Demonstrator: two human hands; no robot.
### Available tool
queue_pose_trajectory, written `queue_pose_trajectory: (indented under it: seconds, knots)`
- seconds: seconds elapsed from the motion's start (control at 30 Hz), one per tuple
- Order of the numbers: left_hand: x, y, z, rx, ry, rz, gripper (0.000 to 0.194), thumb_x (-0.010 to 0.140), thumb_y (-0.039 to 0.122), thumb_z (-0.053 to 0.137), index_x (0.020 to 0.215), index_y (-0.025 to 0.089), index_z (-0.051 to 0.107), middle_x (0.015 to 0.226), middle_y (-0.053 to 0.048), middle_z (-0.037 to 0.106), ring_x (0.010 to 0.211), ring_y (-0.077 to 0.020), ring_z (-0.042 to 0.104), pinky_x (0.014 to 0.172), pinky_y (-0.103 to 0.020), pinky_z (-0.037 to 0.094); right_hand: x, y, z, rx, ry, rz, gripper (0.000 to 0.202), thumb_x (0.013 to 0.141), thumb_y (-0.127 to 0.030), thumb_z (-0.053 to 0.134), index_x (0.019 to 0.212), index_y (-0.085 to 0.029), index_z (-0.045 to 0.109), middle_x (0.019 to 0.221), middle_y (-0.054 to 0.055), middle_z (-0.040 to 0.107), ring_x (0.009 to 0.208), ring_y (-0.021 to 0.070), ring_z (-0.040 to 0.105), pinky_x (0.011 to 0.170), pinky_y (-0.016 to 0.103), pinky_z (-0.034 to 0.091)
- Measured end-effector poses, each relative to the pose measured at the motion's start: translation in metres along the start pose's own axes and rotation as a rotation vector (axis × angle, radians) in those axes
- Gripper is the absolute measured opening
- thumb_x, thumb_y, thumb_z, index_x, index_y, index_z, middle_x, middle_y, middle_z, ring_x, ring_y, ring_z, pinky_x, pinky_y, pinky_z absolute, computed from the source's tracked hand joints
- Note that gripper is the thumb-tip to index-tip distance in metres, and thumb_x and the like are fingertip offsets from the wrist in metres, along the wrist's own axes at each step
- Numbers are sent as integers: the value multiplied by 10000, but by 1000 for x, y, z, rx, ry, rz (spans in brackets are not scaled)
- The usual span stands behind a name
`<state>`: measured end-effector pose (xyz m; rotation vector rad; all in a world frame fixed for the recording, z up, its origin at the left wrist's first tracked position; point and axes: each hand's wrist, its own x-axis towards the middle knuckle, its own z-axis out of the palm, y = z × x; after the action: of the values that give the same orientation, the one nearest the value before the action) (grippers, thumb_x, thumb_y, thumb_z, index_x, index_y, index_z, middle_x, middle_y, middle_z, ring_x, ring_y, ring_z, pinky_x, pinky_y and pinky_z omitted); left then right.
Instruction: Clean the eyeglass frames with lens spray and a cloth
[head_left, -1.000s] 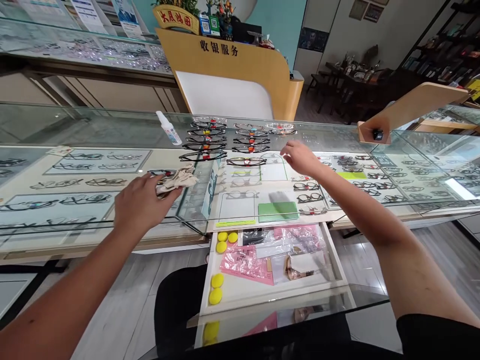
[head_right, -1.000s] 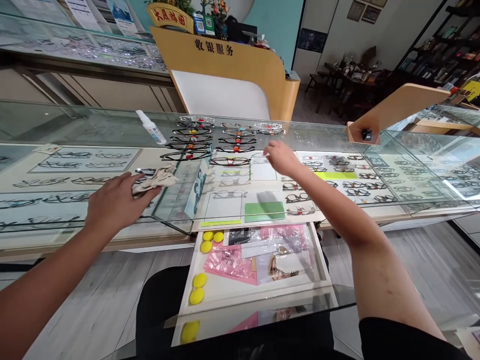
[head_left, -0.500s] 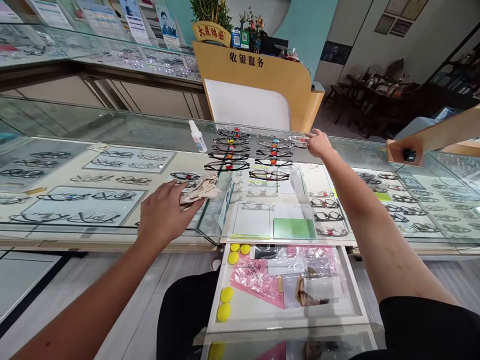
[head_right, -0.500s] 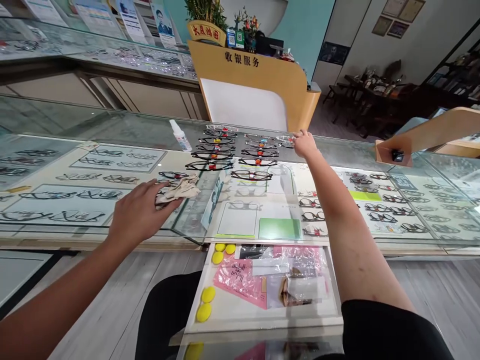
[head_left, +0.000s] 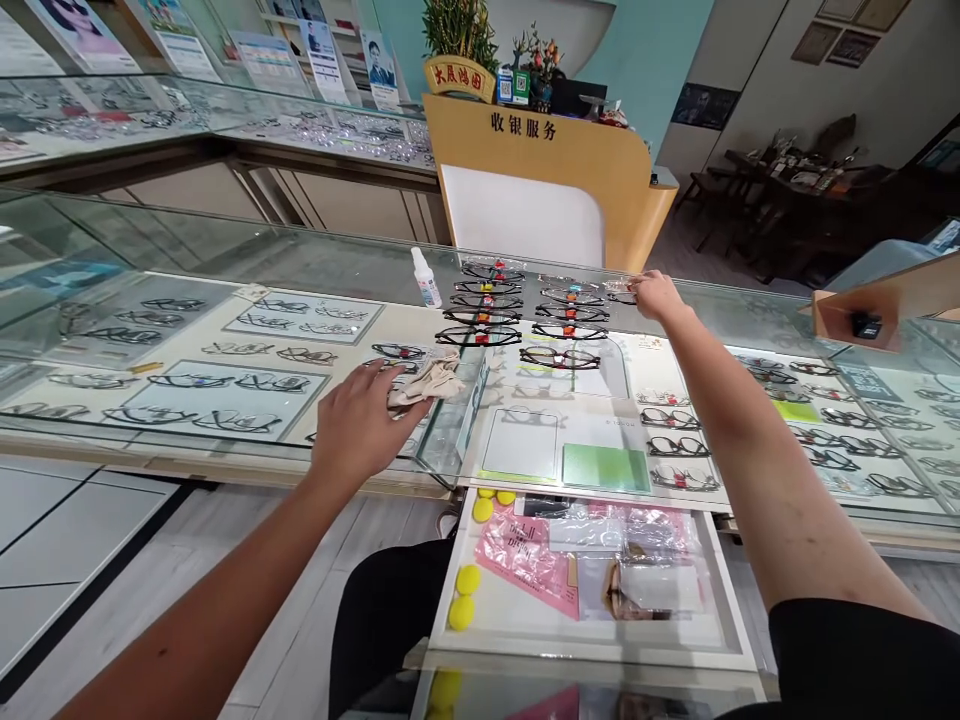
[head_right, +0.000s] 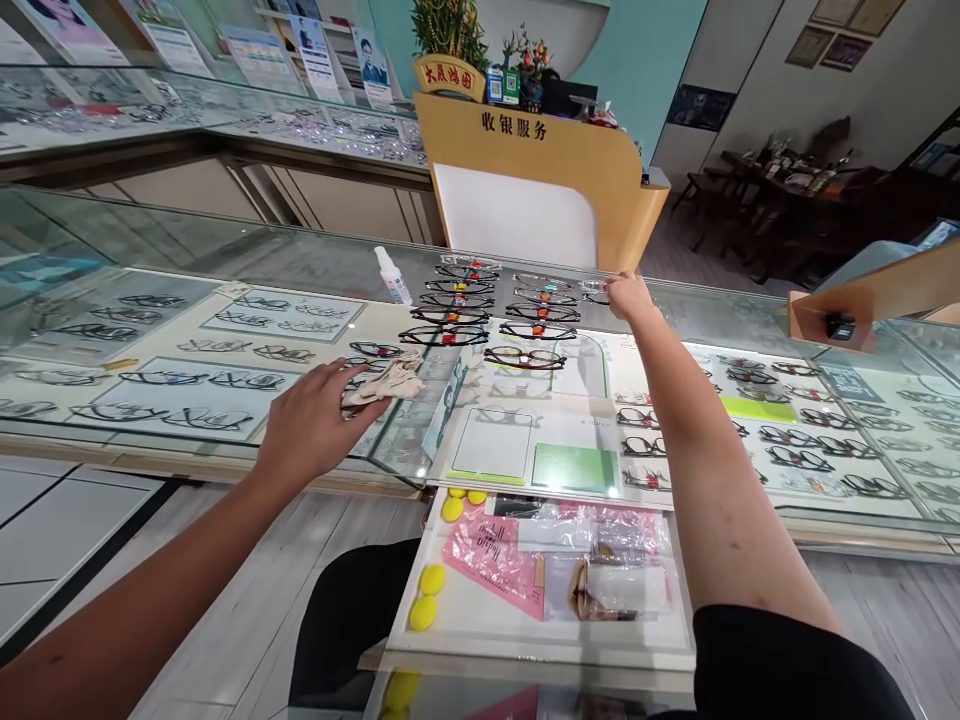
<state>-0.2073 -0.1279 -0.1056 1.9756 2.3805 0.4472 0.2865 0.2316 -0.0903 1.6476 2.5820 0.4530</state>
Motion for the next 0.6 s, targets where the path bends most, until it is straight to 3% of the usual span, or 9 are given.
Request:
queue_pose_trajectory:
  seconds: [0.2,0.37,0.5,0.6]
  knots:
    - [2,3,0,11,-1,-12,804,1042,723,436,1617,190,614,1754,-210,515,1659,-425,432,1341,-590,373,-55,-5,-17,41,-29,100,490,1061,-171,503,1464,-108,773,1632,186,685,1512,411,513,1236,547,439]
    - [3,7,-4,13,-14,6,841,1053,722,427,1629,134,601,1741,-242,517,1646,-436,439,1327,-622,382,-122,-25,-53,125,50,91,502,1104,-194,428,1469,-99,759,1648,195,667,1514,416,492,1251,565,420]
    - [3,10,-6,25,-20,24,847,1062,718,420,1629,114,599,1737,-259,514,1627,-437,456,1309,-627,395,-200,-77,-106,345,169,-102,537,1104,-189,393,1508,-155,746,1636,140,685,1532,379,517,1305,572,382]
    - [3,11,-5,25,-16,15,836,1060,724,427,1623,132,606,1737,-243,520,1620,-419,464,1315,-606,393,-273,-135,-152,640,96,-358,500,1124,-230,435,1508,-263,755,1593,99,718,1525,321,574,1311,552,409]
